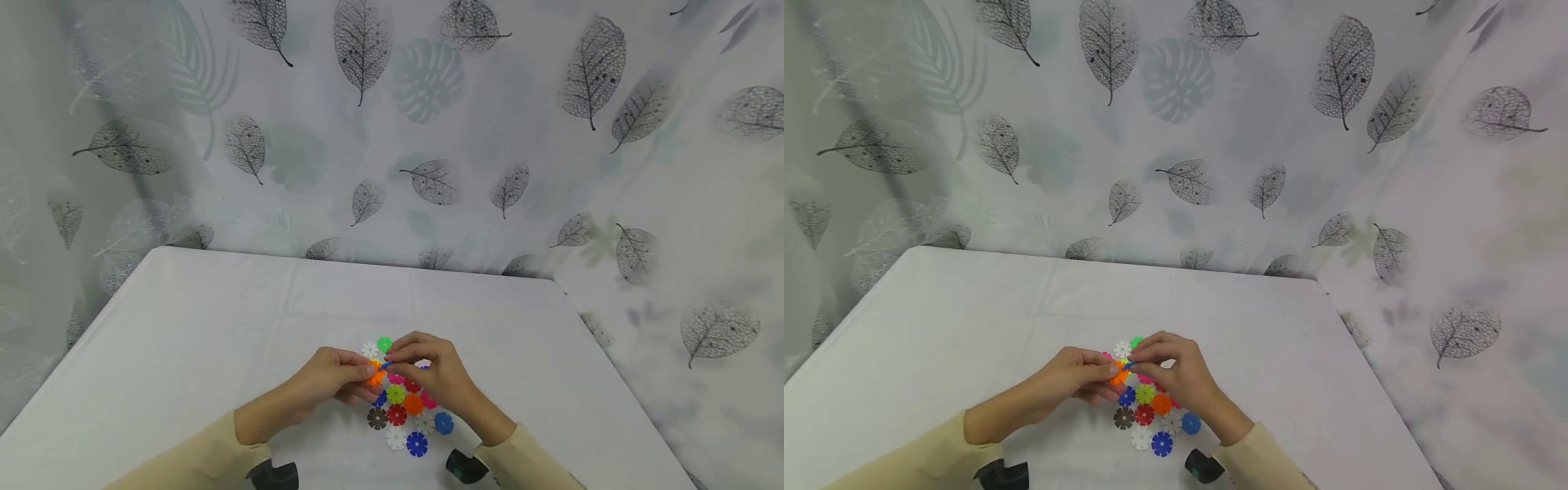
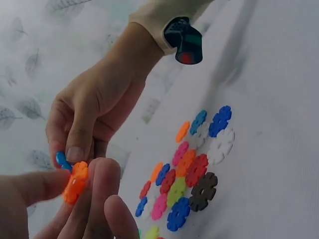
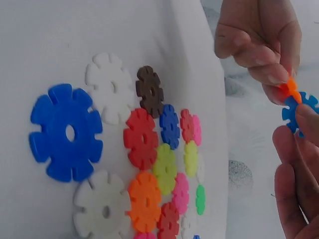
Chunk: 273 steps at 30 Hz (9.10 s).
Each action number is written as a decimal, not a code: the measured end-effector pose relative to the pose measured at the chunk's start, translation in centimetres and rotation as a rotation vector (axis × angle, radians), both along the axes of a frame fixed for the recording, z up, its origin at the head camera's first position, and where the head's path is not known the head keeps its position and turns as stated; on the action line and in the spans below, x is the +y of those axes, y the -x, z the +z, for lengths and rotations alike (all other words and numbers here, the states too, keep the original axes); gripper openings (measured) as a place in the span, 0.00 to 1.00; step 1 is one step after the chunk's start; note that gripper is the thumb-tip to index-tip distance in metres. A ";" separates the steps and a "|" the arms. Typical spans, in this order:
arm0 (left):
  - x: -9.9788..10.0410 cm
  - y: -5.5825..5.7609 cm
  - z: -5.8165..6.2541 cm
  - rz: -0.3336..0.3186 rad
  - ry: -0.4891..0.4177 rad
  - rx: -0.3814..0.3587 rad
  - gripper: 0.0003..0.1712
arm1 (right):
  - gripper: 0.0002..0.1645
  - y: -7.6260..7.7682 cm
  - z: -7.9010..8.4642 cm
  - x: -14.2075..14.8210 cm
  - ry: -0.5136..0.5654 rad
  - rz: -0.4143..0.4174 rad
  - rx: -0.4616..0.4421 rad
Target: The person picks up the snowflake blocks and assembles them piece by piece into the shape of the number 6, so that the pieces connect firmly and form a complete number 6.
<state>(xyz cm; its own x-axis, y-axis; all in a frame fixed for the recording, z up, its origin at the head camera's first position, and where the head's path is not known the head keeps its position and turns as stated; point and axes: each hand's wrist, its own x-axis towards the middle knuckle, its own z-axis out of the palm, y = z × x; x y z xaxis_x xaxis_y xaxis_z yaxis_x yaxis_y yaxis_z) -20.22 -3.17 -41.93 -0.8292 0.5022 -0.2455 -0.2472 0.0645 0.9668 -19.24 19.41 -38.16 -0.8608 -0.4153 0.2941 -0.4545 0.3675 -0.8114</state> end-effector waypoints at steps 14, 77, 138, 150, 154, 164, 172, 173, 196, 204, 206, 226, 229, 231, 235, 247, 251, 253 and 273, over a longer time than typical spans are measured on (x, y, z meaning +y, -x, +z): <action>-0.2 0.4 -0.4 -0.049 0.081 -0.010 0.25 | 0.12 1.3 -3.0 1.0 -0.007 0.192 0.054; -1.3 1.2 -2.5 0.145 -0.081 -0.115 0.33 | 0.19 1.3 -4.2 10.7 -0.537 -0.226 -0.465; -0.7 0.7 -2.1 -0.015 -0.152 -0.208 0.26 | 0.19 2.5 -2.1 1.6 0.032 -0.061 -0.409; -0.6 0.8 -2.3 -0.067 -0.104 -0.108 0.26 | 0.15 2.3 -2.0 1.5 0.012 -0.029 -0.380; -0.5 0.9 -2.2 -0.086 -0.040 0.000 0.24 | 0.14 2.2 -2.0 1.4 0.001 -0.008 -0.331; -0.4 1.0 -1.7 -0.081 0.059 0.137 0.24 | 0.14 2.0 -2.0 1.0 -0.060 0.025 -0.216; -0.2 0.5 -1.5 -0.048 0.065 0.165 0.21 | 0.15 2.0 -2.5 0.8 -0.035 0.055 -0.246; -0.3 0.5 -1.5 -0.047 0.065 0.169 0.20 | 0.15 2.0 -2.5 0.8 -0.033 0.058 -0.252; -0.4 0.4 -1.3 0.005 0.196 0.152 0.31 | 0.18 1.6 -3.4 1.2 -0.033 -0.110 -0.223; -0.6 0.9 -1.6 0.072 0.159 0.088 0.38 | 0.22 1.7 -3.3 3.3 0.040 -0.281 -0.154; -0.7 1.0 -1.7 0.082 0.146 0.090 0.39 | 0.24 1.7 -3.3 3.8 0.040 -0.322 -0.149; -0.8 1.2 -2.2 0.202 0.114 0.069 0.35 | 0.25 1.8 -5.0 7.6 -0.163 -0.512 -0.253; -0.8 1.1 -2.2 0.208 0.111 0.068 0.35 | 0.21 1.6 -5.4 7.8 -0.219 -0.501 -0.284; -0.8 1.0 -2.2 0.210 0.107 0.069 0.35 | 0.19 1.4 -5.6 7.9 -0.254 -0.488 -0.308; -0.8 1.0 -2.1 0.206 0.099 0.073 0.35 | 0.17 0.9 -5.9 7.9 -0.317 -0.450 -0.345; -1.0 1.0 -2.3 0.185 0.071 0.052 0.33 | 0.18 0.2 -6.0 7.3 -0.472 -0.307 -0.322; -1.1 0.9 -2.2 0.162 0.048 0.050 0.34 | 0.17 0.0 -5.9 7.1 -0.473 -0.287 -0.308; -1.2 0.9 -2.1 0.156 0.039 0.045 0.34 | 0.16 0.0 -5.8 7.0 -0.471 -0.272 -0.305; -0.7 0.5 -2.0 0.115 0.030 0.049 0.34 | 0.09 1.3 -5.5 5.7 -0.322 -0.288 -0.266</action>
